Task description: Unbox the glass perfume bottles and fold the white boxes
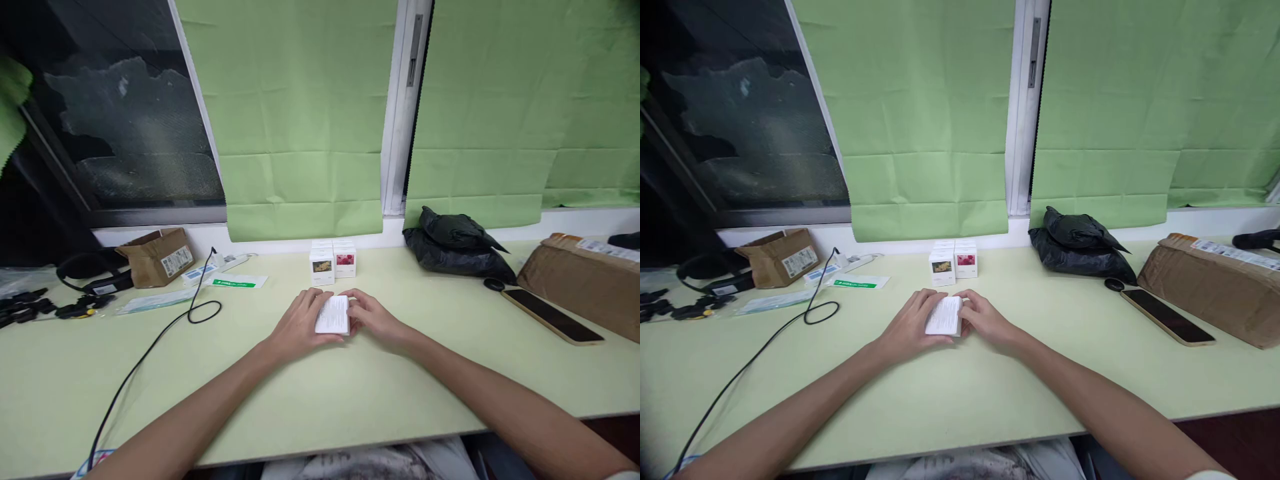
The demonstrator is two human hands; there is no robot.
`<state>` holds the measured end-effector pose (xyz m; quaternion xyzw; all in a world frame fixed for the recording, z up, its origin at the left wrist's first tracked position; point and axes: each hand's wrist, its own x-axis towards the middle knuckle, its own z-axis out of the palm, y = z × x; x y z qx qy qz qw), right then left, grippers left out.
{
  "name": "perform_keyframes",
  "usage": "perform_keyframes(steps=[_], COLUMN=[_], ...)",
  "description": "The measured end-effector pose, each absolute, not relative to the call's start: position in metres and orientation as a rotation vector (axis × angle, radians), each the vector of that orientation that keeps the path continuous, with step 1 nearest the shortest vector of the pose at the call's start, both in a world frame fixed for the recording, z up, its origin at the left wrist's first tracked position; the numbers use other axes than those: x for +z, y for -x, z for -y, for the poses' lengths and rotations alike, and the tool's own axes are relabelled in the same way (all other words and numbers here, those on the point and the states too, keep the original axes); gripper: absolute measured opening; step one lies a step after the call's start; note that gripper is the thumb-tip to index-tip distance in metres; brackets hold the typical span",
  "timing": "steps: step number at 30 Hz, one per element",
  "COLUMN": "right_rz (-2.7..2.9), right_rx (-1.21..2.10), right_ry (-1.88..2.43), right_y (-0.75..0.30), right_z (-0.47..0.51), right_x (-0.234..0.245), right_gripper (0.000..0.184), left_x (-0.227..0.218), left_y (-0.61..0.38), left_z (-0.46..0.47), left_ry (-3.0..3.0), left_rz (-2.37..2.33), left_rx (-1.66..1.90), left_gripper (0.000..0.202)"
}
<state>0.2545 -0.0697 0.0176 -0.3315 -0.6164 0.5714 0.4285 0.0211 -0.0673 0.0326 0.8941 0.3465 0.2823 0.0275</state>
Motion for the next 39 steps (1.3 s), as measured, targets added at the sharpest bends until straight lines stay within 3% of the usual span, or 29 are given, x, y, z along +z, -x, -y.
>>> perform_keyframes(steps=[7, 17, 20, 25, 30, 35, 39], right_rz=[1.555, 1.466, 1.514, 1.559, 1.729, 1.922, 2.014], right_rx=[1.428, 1.432, 1.291, 1.056, 0.712, 0.363, 0.286], right_ry=[0.805, 0.803, 0.785, 0.847, 0.928, 0.872, 0.788], right_y=[-0.257, -0.262, -0.264, -0.264, -0.263, -0.266, -0.268], right_z=[0.073, 0.07, 0.069, 0.07, 0.077, 0.083, 0.085], right_x=[0.023, 0.027, 0.031, 0.031, 0.03, 0.034, 0.033], right_gripper=[0.031, 0.043, 0.045, 0.023, 0.026, 0.016, 0.026], left_x=[0.035, 0.033, 0.033, 0.033, 0.033, 0.03, 0.027], left_y=[-0.022, -0.018, -0.019, -0.023, -0.024, -0.023, -0.021], left_z=[0.068, 0.064, 0.064, 0.068, 0.072, 0.068, 0.062], left_ry=[-2.746, -2.478, -2.359, -2.276, -2.21, -2.238, -2.275], left_rz=[-1.072, -1.11, -1.146, -1.144, -1.188, -1.268, -1.376], left_rx=[0.864, 0.951, 0.995, 1.039, 1.041, 1.091, 1.151], left_gripper=[0.084, 0.074, 0.073, 0.071, 0.078, 0.08, 0.078])
